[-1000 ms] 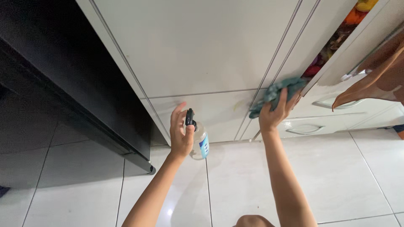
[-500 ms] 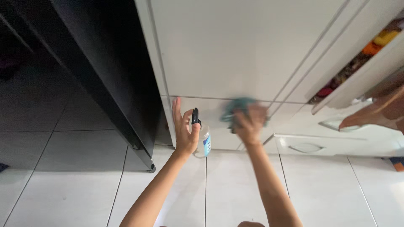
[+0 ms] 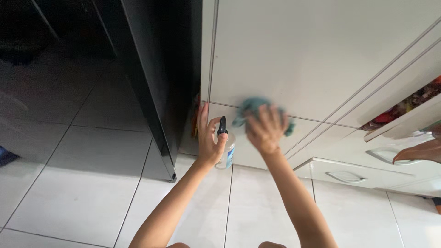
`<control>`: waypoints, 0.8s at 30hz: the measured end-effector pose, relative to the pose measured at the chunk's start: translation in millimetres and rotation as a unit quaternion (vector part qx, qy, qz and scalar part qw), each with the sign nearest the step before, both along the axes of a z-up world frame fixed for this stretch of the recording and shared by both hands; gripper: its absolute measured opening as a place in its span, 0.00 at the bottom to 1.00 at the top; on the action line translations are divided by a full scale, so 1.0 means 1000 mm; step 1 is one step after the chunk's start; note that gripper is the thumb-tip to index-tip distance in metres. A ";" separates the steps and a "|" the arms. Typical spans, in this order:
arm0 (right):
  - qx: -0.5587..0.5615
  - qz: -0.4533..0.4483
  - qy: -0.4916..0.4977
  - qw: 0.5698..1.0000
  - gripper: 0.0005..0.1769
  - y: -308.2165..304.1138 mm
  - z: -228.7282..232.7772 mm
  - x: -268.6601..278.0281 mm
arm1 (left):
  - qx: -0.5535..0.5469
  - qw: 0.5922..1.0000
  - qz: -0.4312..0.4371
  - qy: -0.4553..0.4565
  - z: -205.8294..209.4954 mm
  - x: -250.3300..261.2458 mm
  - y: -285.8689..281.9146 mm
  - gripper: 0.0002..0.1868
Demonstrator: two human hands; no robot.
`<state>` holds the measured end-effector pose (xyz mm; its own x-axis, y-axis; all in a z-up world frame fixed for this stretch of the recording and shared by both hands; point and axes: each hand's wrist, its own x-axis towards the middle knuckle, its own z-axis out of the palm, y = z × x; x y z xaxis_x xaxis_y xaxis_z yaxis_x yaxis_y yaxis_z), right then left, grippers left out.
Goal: The person sprays a cleaning solution onto white cabinet doors and wipes them with a green cloth. They clean multiple sections of the cabinet, moving from the lower drawers to the upper doors and side panels.
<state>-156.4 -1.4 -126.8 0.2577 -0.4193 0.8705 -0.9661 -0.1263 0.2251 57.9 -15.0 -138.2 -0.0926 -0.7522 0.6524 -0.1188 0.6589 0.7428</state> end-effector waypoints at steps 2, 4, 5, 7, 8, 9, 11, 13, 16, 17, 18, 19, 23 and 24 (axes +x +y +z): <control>0.045 0.020 0.091 0.995 0.20 0.009 -0.024 0.005 | -0.012 1.000 0.001 0.006 -0.001 0.001 0.001 0.42; 0.078 0.035 0.158 0.984 0.21 0.021 -0.032 -0.002 | -0.015 1.000 -0.005 0.016 0.001 0.006 0.000 0.43; 0.116 0.042 0.155 0.980 0.22 0.022 -0.029 -0.008 | -0.012 1.000 -0.011 0.024 0.002 0.008 0.000 0.43; 0.191 0.058 0.149 0.969 0.25 0.027 -0.012 -0.017 | -0.006 0.999 -0.018 0.033 0.004 0.014 0.001 0.44; 0.145 0.049 0.122 0.981 0.23 0.028 0.004 -0.021 | -0.002 0.999 -0.020 0.034 0.004 0.017 0.002 0.45; 0.100 0.042 0.095 0.990 0.21 0.025 0.025 -0.024 | 0.001 0.999 -0.020 0.034 0.005 0.021 0.000 0.46; 0.001 0.002 0.030 1.000 0.27 0.014 0.070 -0.020 | 0.004 0.999 -0.010 0.035 0.003 0.027 -0.003 0.46; -0.031 0.002 -0.068 0.997 0.30 0.001 0.108 -0.004 | -0.006 0.999 -0.006 0.034 0.000 0.030 -0.006 0.45; -0.054 0.001 -0.097 0.994 0.33 -0.015 0.126 0.032 | -0.026 0.999 -0.012 0.042 -0.001 0.036 -0.013 0.43; -0.050 0.008 -0.074 0.996 0.32 -0.018 0.122 0.042 | -0.019 0.998 -0.018 0.051 0.000 0.041 -0.012 0.44; -0.046 0.016 -0.051 0.997 0.30 -0.021 0.112 0.049 | -0.012 0.998 -0.025 0.060 0.001 0.044 -0.012 0.44; -0.043 0.023 -0.028 0.998 0.29 -0.025 0.099 0.055 | -0.016 0.997 -0.032 0.070 0.002 0.047 -0.014 0.43; 0.017 0.049 0.086 0.995 0.20 -0.022 0.016 0.073 | -0.011 0.995 -0.045 0.090 0.001 0.059 -0.015 0.40; 0.044 0.059 0.105 0.992 0.19 -0.017 -0.003 0.072 | -0.004 0.995 -0.044 0.089 0.000 0.061 -0.015 0.40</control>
